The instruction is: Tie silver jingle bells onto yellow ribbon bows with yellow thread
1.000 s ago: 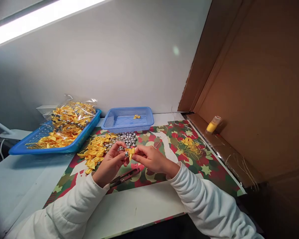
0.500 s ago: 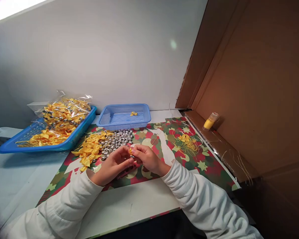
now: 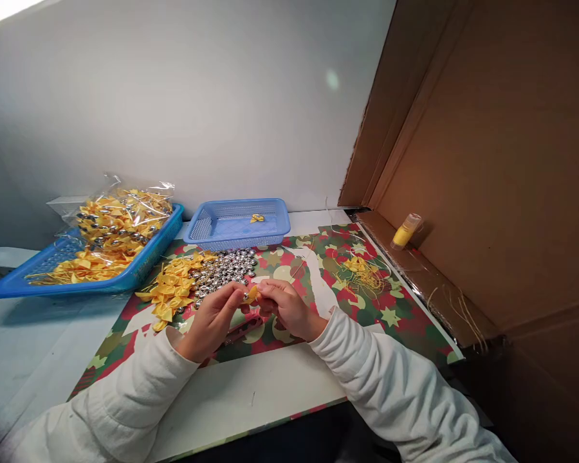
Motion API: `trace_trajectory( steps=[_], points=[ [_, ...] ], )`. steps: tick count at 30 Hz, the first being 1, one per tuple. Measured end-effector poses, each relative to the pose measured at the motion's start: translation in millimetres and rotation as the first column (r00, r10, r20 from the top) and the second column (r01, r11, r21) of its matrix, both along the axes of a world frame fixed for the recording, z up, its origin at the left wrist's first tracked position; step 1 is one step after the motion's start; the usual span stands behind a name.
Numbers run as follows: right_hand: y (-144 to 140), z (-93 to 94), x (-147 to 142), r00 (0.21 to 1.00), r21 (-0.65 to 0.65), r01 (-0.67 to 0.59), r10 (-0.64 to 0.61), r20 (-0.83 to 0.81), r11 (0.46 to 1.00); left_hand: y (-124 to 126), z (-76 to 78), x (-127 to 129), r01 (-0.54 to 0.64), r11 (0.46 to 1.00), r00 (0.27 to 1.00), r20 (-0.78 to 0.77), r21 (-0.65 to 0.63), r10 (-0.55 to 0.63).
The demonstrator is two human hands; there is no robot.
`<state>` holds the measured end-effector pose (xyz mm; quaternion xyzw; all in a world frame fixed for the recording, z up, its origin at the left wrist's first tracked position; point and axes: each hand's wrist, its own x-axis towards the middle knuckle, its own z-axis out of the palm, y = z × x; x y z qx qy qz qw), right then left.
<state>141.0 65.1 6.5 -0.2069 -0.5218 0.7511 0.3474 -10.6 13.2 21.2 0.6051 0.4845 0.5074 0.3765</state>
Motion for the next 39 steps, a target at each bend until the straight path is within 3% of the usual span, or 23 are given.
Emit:
trace_trajectory(
  steps=[4, 13, 15, 18, 21, 23, 28, 34, 39],
  points=[
    [-2, -0.7, -2, 1.0, 0.045, 0.005, -0.006, 0.026, 0.999, 3, -4.0, 4, -0.009, 0.989, 0.979, 0.201, -0.145, 0.038],
    [-8, 5.3, -1, 0.966, 0.251, 0.179, -0.218, 0.136, 0.951, 4, -4.6, 5, -0.022, 0.968, 0.975, 0.207, -0.252, 0.076],
    [-11, 7.0, -1, 0.926, 0.368, 0.266, -0.342, 0.158, 0.891, 4, -3.5, 5, -0.026, 0.967, 0.977, 0.198, -0.252, 0.078],
    [-15, 10.7, -1, 0.837, 0.586, 0.371, -0.532, 0.125, 0.721, 3, -1.6, 5, -0.046, 0.974, 0.983, 0.161, -0.223, 0.083],
    [-17, 13.5, 1, 0.803, 0.698, 0.405, -0.595, 0.038, 0.59, 3, -0.4, 5, -0.064, 0.979, 0.986, 0.138, -0.192, 0.092],
    [-17, 13.6, 1, 0.8, 0.725, 0.413, -0.601, 0.0, 0.551, 3, -0.4, 5, -0.067, 0.978, 0.984, 0.147, -0.197, 0.097],
    [-16, 12.3, 4, 0.823, 0.745, 0.392, -0.567, -0.023, 0.54, 3, -0.7, 5, -0.063, 0.975, 0.981, 0.166, -0.213, 0.1],
    [-14, 12.8, 7, 0.834, 0.75, 0.348, -0.551, 0.026, 0.563, 3, 1.1, 6, -0.038, 0.963, 0.979, 0.183, -0.268, 0.09],
    [-13, 9.7, 7, 0.842, 0.772, 0.334, -0.539, 0.014, 0.541, 1, 2.1, 8, -0.045, 0.957, 0.97, 0.215, -0.285, 0.11]
  ],
)
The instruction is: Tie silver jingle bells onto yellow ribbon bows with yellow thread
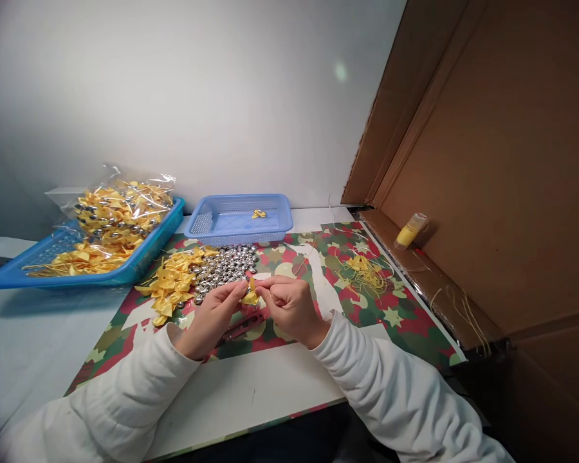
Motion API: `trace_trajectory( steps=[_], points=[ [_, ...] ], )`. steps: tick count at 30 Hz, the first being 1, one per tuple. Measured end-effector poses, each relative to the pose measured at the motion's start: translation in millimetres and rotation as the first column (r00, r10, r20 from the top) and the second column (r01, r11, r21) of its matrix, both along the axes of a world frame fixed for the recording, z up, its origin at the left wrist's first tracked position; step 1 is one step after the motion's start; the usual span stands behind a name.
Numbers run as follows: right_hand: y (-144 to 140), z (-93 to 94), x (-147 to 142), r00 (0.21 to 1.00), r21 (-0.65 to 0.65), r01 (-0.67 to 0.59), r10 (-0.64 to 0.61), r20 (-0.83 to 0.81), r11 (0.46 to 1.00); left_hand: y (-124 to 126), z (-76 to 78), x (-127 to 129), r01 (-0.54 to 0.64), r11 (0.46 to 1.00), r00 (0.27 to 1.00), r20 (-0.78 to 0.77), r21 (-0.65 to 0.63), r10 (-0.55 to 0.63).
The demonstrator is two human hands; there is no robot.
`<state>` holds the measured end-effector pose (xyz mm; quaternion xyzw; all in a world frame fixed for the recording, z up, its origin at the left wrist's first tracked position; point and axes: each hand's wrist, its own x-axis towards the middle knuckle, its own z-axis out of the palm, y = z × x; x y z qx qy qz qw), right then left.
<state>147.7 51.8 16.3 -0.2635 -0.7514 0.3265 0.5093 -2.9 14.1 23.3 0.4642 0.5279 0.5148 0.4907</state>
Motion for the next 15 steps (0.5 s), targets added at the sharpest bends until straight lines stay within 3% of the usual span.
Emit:
trace_trajectory(
  steps=[4, 10, 12, 15],
  points=[
    [-0.1, -0.6, 0.1, 1.0, 0.076, 0.017, -0.017, 0.003, 0.997, -1.0, -0.6, 1.0, 0.017, 0.999, 0.997, 0.081, -0.029, -0.015],
    [3.4, 0.8, 3.7, 0.999, 0.306, 0.047, -0.049, -0.002, 0.951, 0.5, -2.9, -0.9, 0.11, 0.988, 0.92, 0.387, -0.11, -0.059],
    [5.2, 1.3, 4.5, 1.0, 0.373, 0.031, -0.029, -0.011, 0.927, 0.7, -3.4, -3.1, 0.121, 0.988, 0.919, 0.387, -0.101, -0.073],
    [7.4, 2.2, 5.7, 1.0, 0.432, 0.01, -0.009, -0.005, 0.902, -0.4, -2.3, -6.2, 0.1, 0.995, 0.968, 0.231, 0.007, -0.099]
  ],
)
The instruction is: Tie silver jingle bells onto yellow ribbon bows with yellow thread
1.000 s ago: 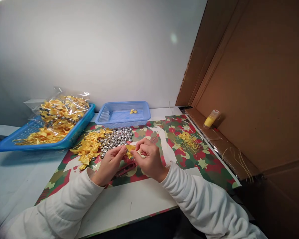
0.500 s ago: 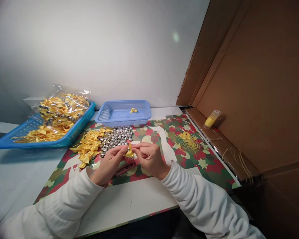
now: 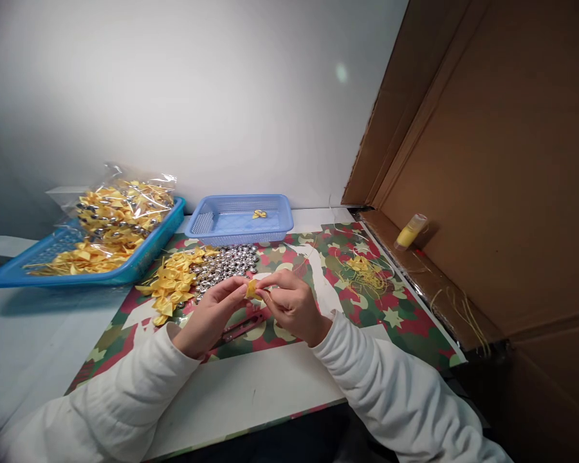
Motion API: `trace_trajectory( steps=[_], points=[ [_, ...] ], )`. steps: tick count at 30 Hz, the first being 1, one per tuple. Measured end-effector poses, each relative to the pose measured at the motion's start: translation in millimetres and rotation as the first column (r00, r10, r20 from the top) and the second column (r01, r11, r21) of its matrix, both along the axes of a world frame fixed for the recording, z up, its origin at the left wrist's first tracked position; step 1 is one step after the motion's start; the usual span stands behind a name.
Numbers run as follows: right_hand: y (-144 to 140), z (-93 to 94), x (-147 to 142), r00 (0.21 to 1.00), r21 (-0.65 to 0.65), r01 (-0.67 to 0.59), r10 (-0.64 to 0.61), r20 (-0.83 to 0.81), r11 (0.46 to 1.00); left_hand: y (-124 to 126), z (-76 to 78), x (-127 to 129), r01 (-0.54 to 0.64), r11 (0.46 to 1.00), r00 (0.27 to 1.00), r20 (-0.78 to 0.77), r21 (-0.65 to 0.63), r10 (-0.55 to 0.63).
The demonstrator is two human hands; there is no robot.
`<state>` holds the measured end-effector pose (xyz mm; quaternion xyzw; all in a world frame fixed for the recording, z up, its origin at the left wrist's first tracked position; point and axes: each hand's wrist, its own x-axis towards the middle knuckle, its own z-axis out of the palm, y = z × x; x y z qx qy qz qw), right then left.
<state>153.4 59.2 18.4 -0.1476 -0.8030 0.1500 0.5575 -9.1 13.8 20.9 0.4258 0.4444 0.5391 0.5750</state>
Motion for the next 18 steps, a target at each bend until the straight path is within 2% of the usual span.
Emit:
trace_trajectory(
  steps=[2, 4, 8, 12, 18],
  points=[
    [0.7, 0.8, 1.0, 1.0, 0.03, 0.0, -0.001, 0.012, 1.0, -1.4, 1.9, -1.0, 0.019, 0.995, 0.994, -0.104, 0.093, -0.009],
    [0.8, 1.4, 1.8, 0.999, 0.057, 0.0, -0.003, 0.049, 0.998, -2.7, 4.1, -0.9, 0.06, 0.99, 0.985, -0.171, 0.131, -0.037],
    [0.1, 1.6, 1.5, 0.993, 0.097, -0.002, -0.009, 0.114, 0.995, -2.5, 7.1, 0.2, 0.052, 0.993, 0.975, -0.218, 0.101, -0.029],
    [-0.4, 1.1, 0.4, 0.997, 0.053, -0.017, 0.013, 0.079, 0.998, 0.5, 6.2, -1.3, 0.045, 0.994, 0.976, -0.217, 0.095, -0.024],
    [1.6, -0.5, 4.4, 0.994, 0.006, -0.035, 0.034, 0.107, 0.999, 3.2, 0.7, -1.2, -0.018, 0.978, 0.93, -0.356, 0.208, 0.093]
  ],
)
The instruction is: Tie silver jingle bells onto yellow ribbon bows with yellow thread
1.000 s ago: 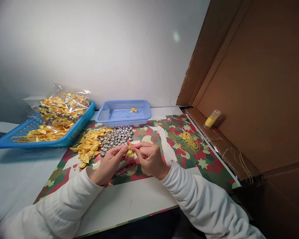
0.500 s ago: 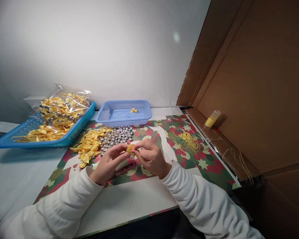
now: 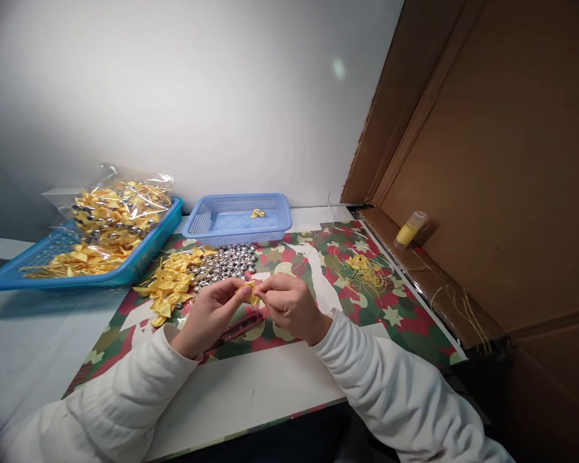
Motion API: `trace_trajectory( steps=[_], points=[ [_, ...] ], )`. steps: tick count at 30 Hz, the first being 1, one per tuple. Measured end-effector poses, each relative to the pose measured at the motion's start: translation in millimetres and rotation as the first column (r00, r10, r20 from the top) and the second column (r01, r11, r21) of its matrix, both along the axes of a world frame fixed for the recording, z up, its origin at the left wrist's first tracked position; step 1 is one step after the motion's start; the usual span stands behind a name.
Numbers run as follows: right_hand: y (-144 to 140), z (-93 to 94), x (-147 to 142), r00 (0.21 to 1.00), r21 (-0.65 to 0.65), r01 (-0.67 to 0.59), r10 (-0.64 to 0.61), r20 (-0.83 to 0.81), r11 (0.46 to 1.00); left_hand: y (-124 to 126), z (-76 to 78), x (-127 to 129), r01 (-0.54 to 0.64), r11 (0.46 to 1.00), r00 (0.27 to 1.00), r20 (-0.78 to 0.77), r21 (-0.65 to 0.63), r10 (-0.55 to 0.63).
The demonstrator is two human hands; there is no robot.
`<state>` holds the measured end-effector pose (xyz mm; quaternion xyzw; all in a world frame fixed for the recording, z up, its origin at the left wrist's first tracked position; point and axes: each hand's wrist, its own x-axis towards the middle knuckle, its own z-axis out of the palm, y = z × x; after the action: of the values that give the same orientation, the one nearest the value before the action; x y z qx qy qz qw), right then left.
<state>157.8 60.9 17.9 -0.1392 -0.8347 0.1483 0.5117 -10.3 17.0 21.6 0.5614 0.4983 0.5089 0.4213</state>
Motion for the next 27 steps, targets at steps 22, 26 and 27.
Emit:
trace_trajectory(
  steps=[22, 26, 27],
  points=[
    [51, -7.3, 19, 0.841, -0.328, 0.468, -0.3, 0.449, 0.82, -33, -9.8, 43, 0.459, 0.878, 0.03, -0.99, 0.135, 0.136],
    [43, 0.3, 17, 0.797, -0.27, 0.522, -0.35, 0.492, 0.809, -42, 4.5, 34, 0.346, 0.938, 0.233, -0.971, 0.035, -0.049],
    [39, 3.2, 16, 0.79, -0.249, 0.523, -0.353, 0.502, 0.815, -45, 9.9, 28, 0.323, 0.946, 0.326, -0.942, 0.035, -0.076]
  ],
)
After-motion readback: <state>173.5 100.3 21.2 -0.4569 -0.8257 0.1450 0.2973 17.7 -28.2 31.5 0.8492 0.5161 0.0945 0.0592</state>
